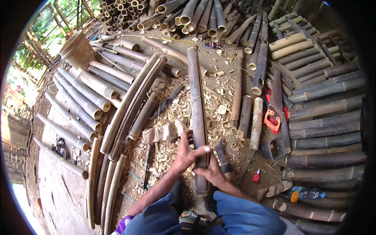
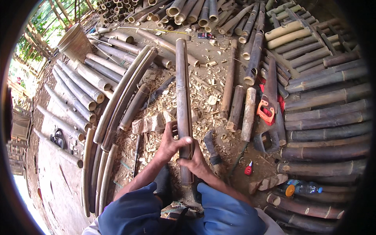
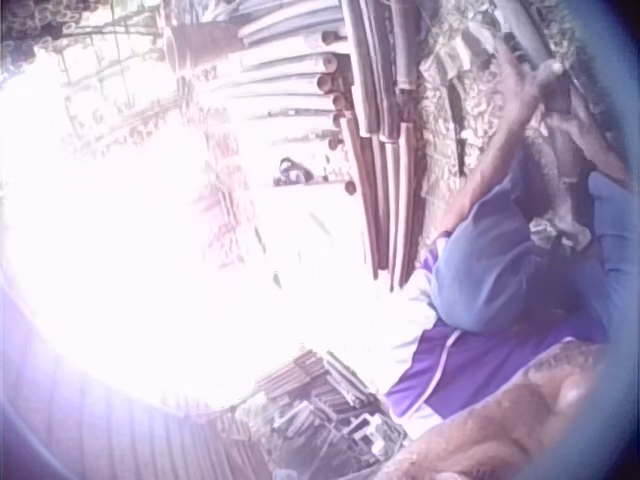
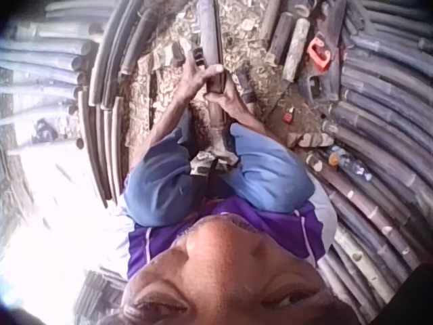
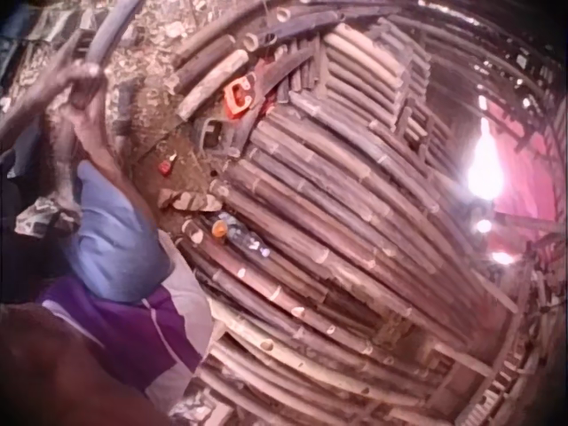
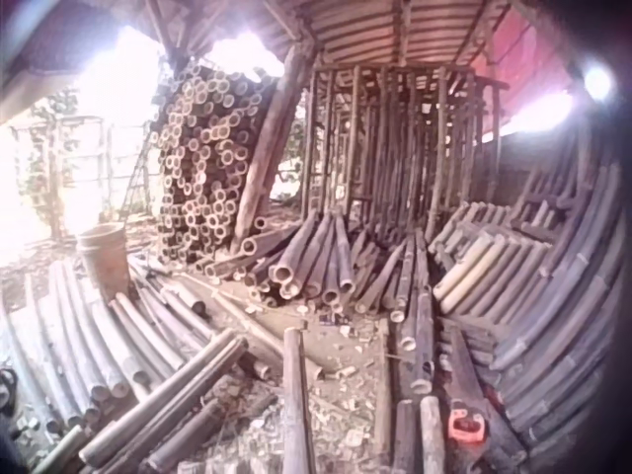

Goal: The person sits on the ground and uses a wooden mallet to strike a metal wedge into a bamboo pole, splitting it lengthwise. They then use a knife to clean the split edges and separate the bamboo into sections.

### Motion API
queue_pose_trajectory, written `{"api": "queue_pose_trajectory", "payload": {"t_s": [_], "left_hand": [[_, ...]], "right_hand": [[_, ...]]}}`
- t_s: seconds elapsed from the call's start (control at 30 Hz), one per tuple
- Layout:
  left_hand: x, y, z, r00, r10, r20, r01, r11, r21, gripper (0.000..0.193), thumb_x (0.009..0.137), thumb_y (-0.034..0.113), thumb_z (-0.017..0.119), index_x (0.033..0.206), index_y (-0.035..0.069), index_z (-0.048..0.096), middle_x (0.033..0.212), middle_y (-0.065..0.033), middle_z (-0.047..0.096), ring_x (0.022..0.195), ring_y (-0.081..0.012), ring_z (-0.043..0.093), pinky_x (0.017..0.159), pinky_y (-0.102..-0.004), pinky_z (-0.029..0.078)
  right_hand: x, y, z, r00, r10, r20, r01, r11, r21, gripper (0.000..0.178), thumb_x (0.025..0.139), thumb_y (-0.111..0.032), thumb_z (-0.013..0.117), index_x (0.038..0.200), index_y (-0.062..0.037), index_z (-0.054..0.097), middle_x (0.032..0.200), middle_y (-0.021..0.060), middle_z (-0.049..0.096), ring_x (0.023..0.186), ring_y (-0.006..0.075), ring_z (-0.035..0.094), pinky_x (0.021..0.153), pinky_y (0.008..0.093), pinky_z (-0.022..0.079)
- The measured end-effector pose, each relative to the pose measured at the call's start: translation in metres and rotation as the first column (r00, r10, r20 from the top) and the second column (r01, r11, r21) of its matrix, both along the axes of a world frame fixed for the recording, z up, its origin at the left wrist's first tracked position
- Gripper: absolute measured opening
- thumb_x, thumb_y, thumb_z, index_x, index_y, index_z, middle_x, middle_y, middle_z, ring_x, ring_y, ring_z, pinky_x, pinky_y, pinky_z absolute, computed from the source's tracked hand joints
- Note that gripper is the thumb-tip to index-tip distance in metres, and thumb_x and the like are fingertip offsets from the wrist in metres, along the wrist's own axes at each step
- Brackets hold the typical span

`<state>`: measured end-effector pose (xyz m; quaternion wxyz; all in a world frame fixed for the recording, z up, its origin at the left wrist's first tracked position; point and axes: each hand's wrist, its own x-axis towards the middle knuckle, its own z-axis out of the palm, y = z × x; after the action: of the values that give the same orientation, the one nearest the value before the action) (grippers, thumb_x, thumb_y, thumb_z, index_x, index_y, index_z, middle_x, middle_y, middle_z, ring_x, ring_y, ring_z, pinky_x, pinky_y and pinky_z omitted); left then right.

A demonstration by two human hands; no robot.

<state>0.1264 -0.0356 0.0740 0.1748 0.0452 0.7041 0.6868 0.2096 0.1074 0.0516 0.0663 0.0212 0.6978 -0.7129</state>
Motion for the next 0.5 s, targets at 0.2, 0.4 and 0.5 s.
{"api": "queue_pose_trajectory", "payload": {"t_s": [0.2,0.4,0.5], "left_hand": [[-0.003,-0.006,-0.020,0.950,0.024,0.312,-0.111,0.958,0.264,0.073,0.103,0.048,0.068,0.154,0.002,0.043,0.144,-0.0213,0.057,0.132,-0.0329,0.056,0.108,-0.0482,0.050],[0.031,-0.038,-0.055,0.867,0.088,0.491,-0.229,0.945,0.235,0.048,0.110,0.042,0.058,0.139,0.003,0.060,0.116,-0.0072,0.070,0.105,-0.0177,0.067,0.090,-0.0377,0.057],[0.038,-0.036,-0.065,0.870,0.068,0.489,-0.182,0.965,0.190,0.051,0.109,0.042,0.059,0.139,0.001,0.060,0.114,-0.0085,0.071,0.104,-0.0183,0.068,0.088,-0.0369,0.057]], "right_hand": [[-0.016,0.043,0.026,0.973,-0.107,0.206,0.154,0.962,-0.226,0.071,0.075,-0.023,0.082,0.136,-0.0009,0.052,0.102,0.0084,0.066,0.089,0.0208,0.070,0.081,0.0357,0.059],[-0.052,0.073,0.011,0.971,-0.206,0.118,0.234,0.916,-0.324,0.054,0.082,-0.026,0.077,0.124,0.0002,0.056,0.097,0.0118,0.067,0.079,0.0246,0.071,0.075,0.0431,0.062],[-0.054,0.087,0.019,0.934,-0.321,0.158,0.357,0.852,-0.383,0.055,0.082,-0.018,0.076,0.128,0.0011,0.053,0.097,0.0122,0.066,0.079,0.0247,0.071,0.075,0.0411,0.063]]}}
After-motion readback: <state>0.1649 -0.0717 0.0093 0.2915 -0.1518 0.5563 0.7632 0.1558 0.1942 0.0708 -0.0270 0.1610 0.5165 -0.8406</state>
